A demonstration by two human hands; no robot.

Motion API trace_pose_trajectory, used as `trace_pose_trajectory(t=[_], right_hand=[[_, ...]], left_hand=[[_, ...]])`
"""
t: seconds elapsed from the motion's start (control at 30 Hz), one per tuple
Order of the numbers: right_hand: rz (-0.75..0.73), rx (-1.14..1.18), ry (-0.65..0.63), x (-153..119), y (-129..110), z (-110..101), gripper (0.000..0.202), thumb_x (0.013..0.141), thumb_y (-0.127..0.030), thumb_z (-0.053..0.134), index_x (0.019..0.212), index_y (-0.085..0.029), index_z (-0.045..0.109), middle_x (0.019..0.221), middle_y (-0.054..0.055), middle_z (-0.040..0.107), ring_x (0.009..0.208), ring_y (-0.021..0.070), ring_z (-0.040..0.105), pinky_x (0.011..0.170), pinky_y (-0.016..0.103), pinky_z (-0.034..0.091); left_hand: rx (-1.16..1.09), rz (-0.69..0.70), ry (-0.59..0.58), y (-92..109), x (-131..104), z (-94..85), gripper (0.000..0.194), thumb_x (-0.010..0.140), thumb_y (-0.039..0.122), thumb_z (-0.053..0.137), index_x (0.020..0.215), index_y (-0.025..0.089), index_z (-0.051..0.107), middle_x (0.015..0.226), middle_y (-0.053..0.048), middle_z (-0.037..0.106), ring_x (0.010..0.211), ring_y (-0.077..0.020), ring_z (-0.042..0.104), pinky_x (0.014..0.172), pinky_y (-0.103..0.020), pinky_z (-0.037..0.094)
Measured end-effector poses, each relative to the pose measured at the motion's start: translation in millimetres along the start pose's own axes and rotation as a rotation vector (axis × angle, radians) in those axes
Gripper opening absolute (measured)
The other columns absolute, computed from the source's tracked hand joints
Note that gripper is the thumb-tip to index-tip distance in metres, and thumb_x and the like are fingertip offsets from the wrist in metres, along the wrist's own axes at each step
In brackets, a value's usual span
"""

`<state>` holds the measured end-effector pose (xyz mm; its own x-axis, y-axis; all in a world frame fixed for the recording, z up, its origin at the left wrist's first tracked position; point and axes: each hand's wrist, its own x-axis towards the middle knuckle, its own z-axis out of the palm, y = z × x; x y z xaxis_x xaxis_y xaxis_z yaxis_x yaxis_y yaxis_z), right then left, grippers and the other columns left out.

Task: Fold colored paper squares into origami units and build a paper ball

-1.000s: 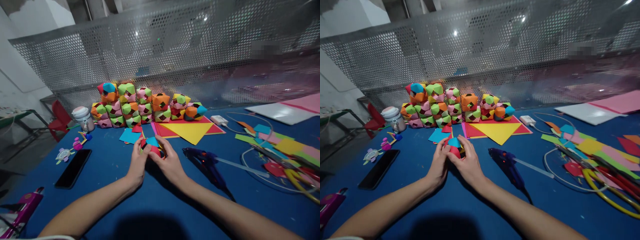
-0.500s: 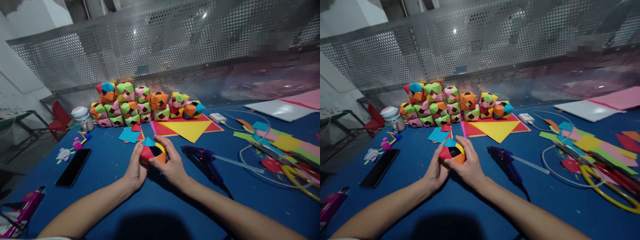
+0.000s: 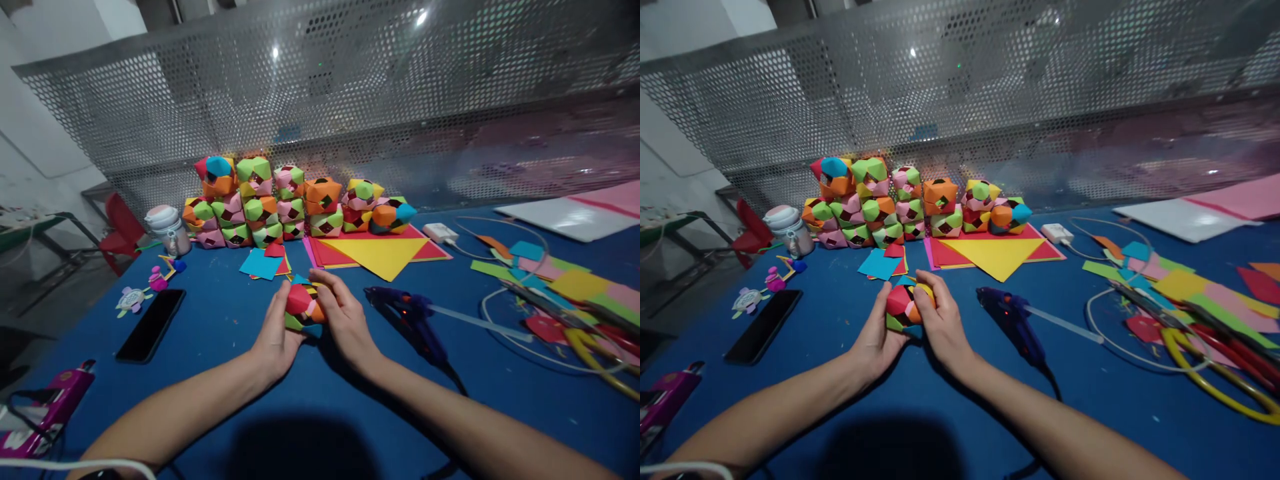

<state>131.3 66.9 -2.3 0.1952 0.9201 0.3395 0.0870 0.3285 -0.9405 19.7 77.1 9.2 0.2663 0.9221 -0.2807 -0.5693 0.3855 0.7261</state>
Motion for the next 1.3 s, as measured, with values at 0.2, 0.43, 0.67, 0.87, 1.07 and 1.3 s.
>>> trace_pose_trajectory(t=[0.2,0.43,0.67,0.87,1.07,1.3], right_hand=[[0.011,-0.027,0.01,0,1,2,0.035,0.087,-0.045,0.043,0.108,-0.021,0.058,0.114,0.007,0.06,0.106,0.0216,0.054,0.094,0.038,0.04],[0.051,-0.038,0.052,-1,4,5,0.039,0.088,-0.048,0.04,0.108,-0.021,0.059,0.114,0.007,0.061,0.104,0.0219,0.055,0.094,0.04,0.041],[0.021,-0.043,0.006,0,5,4,0.038,0.089,-0.047,0.038,0.109,-0.021,0.058,0.118,0.007,0.058,0.11,0.0213,0.052,0.098,0.04,0.037],[-0.042,-0.039,-0.044,1,6,5,0.039,0.091,-0.046,0.036,0.102,-0.022,0.064,0.119,0.007,0.058,0.114,0.0196,0.051,0.103,0.038,0.033],[-0.003,-0.002,-0.119,12,-1,-5,0.041,0.089,-0.049,0.038,0.111,-0.026,0.064,0.131,0.004,0.052,0.125,0.0219,0.042,0.108,0.043,0.026],[-0.067,-0.101,-0.332,25,-13,-22,0.038,0.081,-0.041,0.058,0.117,-0.03,0.06,0.143,0.004,0.039,0.13,0.0241,0.036,0.104,0.041,0.033]], left_hand=[[0.014,-0.008,0.029,-2,-3,1.2,0.04,0.072,0.05,0.063,0.096,0.018,0.059,0.081,-0.003,0.065,0.065,-0.0137,0.06,0.054,-0.023,0.043],[-0.034,-0.098,0.037,-6,-4,3.1,0.044,0.075,0.052,0.059,0.104,0.019,0.06,0.089,-0.006,0.069,0.075,-0.0187,0.064,0.065,-0.028,0.048],[-0.048,-0.112,-0.029,-6,-2,-1.2,0.048,0.077,0.056,0.054,0.105,0.017,0.064,0.094,-0.008,0.069,0.082,-0.0205,0.064,0.07,-0.031,0.05],[-0.018,-0.073,-0.004,-7,1,-3.4,0.048,0.076,0.054,0.058,0.107,0.018,0.061,0.093,-0.007,0.069,0.077,-0.0189,0.064,0.061,-0.026,0.048],[-0.004,-0.096,-0.045,8,12,-6.0,0.049,0.076,0.056,0.056,0.102,0.015,0.064,0.09,-0.009,0.07,0.07,-0.0185,0.064,0.06,-0.028,0.05],[-0.03,-0.139,-0.1,35,21,-10.9,0.048,0.081,0.055,0.049,0.104,0.015,0.062,0.091,-0.01,0.069,0.071,-0.0213,0.066,0.072,-0.044,0.053]])
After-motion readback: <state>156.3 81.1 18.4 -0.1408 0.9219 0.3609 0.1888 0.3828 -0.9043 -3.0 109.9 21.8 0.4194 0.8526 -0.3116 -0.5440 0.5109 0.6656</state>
